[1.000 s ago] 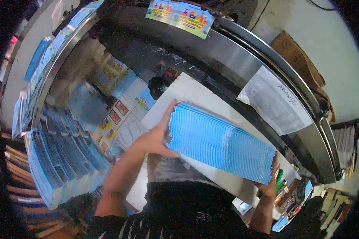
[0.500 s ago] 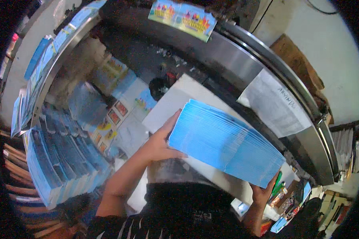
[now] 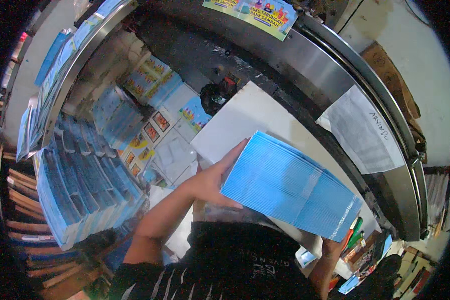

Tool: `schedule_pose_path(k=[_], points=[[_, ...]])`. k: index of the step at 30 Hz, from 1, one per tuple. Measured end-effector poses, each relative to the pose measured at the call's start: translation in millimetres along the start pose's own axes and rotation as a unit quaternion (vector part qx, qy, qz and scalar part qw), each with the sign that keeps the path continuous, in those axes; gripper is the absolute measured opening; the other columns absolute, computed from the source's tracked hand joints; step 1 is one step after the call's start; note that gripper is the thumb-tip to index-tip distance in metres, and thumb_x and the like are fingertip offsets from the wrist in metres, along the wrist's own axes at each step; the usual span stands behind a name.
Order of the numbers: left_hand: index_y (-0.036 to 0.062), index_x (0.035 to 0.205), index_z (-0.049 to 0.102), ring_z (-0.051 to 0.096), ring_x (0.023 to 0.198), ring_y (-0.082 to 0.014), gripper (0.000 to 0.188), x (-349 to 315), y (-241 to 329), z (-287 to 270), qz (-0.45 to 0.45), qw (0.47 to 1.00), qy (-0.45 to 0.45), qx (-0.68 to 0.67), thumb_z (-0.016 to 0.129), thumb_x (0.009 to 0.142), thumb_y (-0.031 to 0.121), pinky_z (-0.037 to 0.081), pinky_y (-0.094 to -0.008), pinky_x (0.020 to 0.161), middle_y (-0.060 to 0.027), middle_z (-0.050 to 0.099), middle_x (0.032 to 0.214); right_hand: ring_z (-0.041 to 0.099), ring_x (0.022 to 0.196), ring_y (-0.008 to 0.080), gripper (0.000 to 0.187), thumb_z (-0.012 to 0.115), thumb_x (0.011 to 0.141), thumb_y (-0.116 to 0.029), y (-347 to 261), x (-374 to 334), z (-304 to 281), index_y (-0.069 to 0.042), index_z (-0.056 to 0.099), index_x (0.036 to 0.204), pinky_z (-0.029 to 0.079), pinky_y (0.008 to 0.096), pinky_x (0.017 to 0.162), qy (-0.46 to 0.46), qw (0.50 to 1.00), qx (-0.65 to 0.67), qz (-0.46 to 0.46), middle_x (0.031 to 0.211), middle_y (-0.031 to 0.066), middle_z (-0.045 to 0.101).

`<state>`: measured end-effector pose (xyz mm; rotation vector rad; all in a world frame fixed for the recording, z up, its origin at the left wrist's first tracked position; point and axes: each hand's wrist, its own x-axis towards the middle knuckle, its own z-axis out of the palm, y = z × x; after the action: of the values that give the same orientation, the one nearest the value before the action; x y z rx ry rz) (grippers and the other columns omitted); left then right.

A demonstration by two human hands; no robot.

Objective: The person assembles booklets by inserting printed inner pages into booklet covers and folding them by hand, then stacks and aligns a batch of booklets.

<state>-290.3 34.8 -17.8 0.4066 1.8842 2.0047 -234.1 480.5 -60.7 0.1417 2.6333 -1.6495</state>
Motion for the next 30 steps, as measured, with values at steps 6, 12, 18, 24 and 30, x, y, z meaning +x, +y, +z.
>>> schedule_pose_path(k=[6,12,18,24,30], points=[[-0.0012,0.154,-0.011,0.012,0.15,-0.0308,0.147,-3.8,-12.5,-1.3,0.067,0.994,-0.008,0.091,0.092,0.06,0.043,0.016,-0.0437,0.12,-0.022,0.003,0.163,0.057,0.115,0.0243,0.087,0.089,0.066,-0.023,-12.3,-6.7,4.0,0.0,0.046,0.138,0.044,0.0365,0.099,0.043,0.997,-0.03,0.05,0.131,0.0118,0.056],[0.0032,0.156,-0.008,0.017,0.149,-0.0323,0.137,-7.9,-7.0,-3.7,-0.032,0.997,0.007,0.076,0.09,0.066,0.036,0.018,-0.0466,0.119,-0.0195,0.01,0.163,0.054,0.119,0.0243,0.1,0.09,0.062,-0.024,-22.7,-3.7,11.6,-0.001,0.038,0.145,0.043,0.0375,0.102,0.049,0.998,-0.002,0.036,0.135,0.0121,0.053],[0.0039,0.156,-0.004,0.016,0.149,-0.0329,0.132,-6.8,-4.0,-4.3,0.003,0.989,0.026,0.148,0.088,0.067,0.037,0.017,-0.0465,0.119,-0.0201,0.011,0.162,0.053,0.122,0.0239,0.113,0.092,0.058,-0.026,-37.1,4.2,0.6,-0.003,0.031,0.151,0.043,0.0379,0.103,0.031,0.999,0.026,0.001,0.139,0.0118,0.05],[0.0021,0.156,0.008,0.02,0.148,-0.0345,0.127,-2.7,-7.4,-5.6,-0.007,0.991,0.072,0.111,0.088,0.065,0.039,0.019,-0.0445,0.119,-0.0216,0.019,0.159,0.054,0.119,0.0222,0.109,0.092,0.06,-0.025,-5.9,4.0,-14.9,-0.002,0.032,0.149,0.044,0.0373,0.101,-0.009,0.999,0.01,0.04,0.135,0.01,0.054],[0.0029,0.155,0.017,0.022,0.147,-0.0345,0.115,-1.4,-6.0,0.8,0.004,0.991,0.097,0.093,0.086,0.07,0.038,0.021,-0.0446,0.119,-0.0214,0.024,0.157,0.054,0.117,0.0232,0.1,0.091,0.063,-0.028,-3.0,5.4,-15.5,0.0,0.039,0.144,0.042,0.0381,0.101,-0.013,0.999,-0.037,0.015,0.133,0.0118,0.054]])
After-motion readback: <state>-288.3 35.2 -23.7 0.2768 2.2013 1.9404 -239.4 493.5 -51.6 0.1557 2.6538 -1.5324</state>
